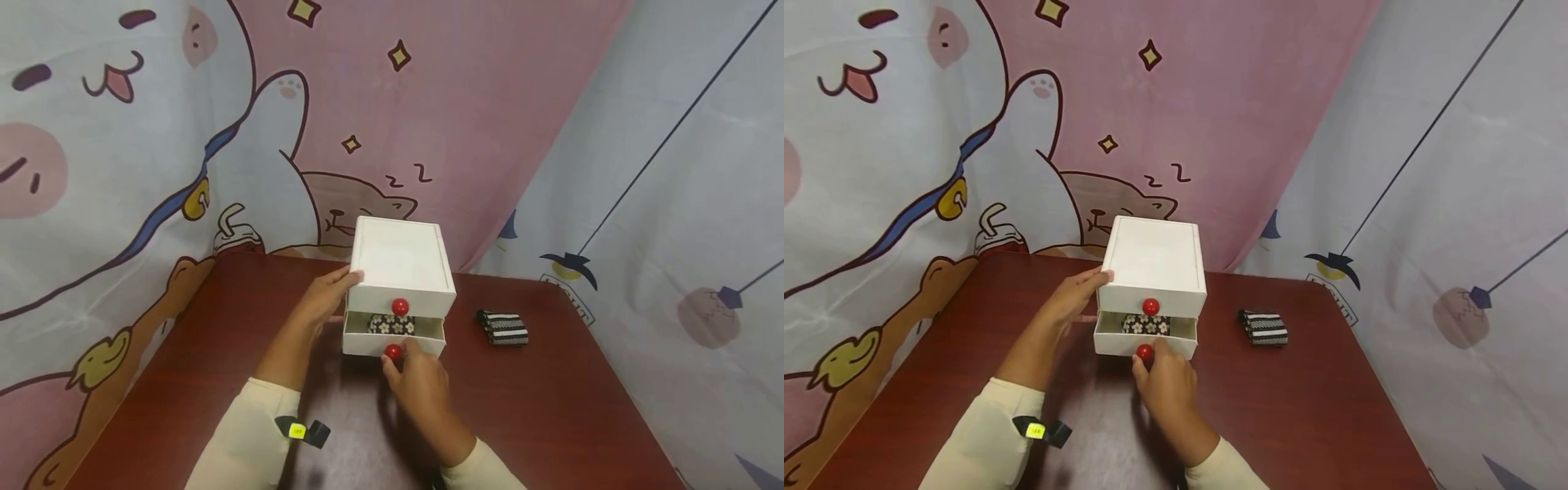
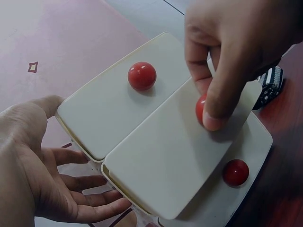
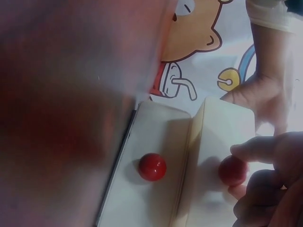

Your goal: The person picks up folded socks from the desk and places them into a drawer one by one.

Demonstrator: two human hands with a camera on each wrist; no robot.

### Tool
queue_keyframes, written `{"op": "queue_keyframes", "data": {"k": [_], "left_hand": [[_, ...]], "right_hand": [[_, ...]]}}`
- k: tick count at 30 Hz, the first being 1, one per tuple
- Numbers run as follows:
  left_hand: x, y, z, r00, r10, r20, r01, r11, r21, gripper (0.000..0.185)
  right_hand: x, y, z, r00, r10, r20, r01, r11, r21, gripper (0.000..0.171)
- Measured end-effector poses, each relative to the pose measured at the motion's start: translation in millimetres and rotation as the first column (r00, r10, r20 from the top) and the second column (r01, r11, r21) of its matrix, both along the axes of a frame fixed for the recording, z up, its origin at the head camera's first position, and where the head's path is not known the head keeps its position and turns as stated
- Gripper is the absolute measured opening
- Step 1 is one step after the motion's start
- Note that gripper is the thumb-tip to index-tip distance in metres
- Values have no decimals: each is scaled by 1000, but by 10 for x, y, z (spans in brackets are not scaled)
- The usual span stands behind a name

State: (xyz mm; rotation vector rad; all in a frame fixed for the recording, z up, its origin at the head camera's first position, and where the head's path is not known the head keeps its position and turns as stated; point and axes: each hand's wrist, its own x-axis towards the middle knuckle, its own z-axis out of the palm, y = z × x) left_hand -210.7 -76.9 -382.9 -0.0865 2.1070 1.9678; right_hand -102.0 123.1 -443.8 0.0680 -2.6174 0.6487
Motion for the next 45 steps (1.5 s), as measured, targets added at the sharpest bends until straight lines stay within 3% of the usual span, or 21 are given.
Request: {"op": "queue_keyframes", "data": {"k": [23, 45], "left_hand": [[17, -6, 17, 1000, -8, 0, 8, 1000, 10, 77], [14, 3, 12, 1000, 0, -1, 0, 1000, -2, 77]], "right_hand": [[-366, -15, 4, 999, -14, 48, 14, 1000, -16, 27], [-409, -18, -27, 998, -26, 54, 28, 999, -39, 31]]}}
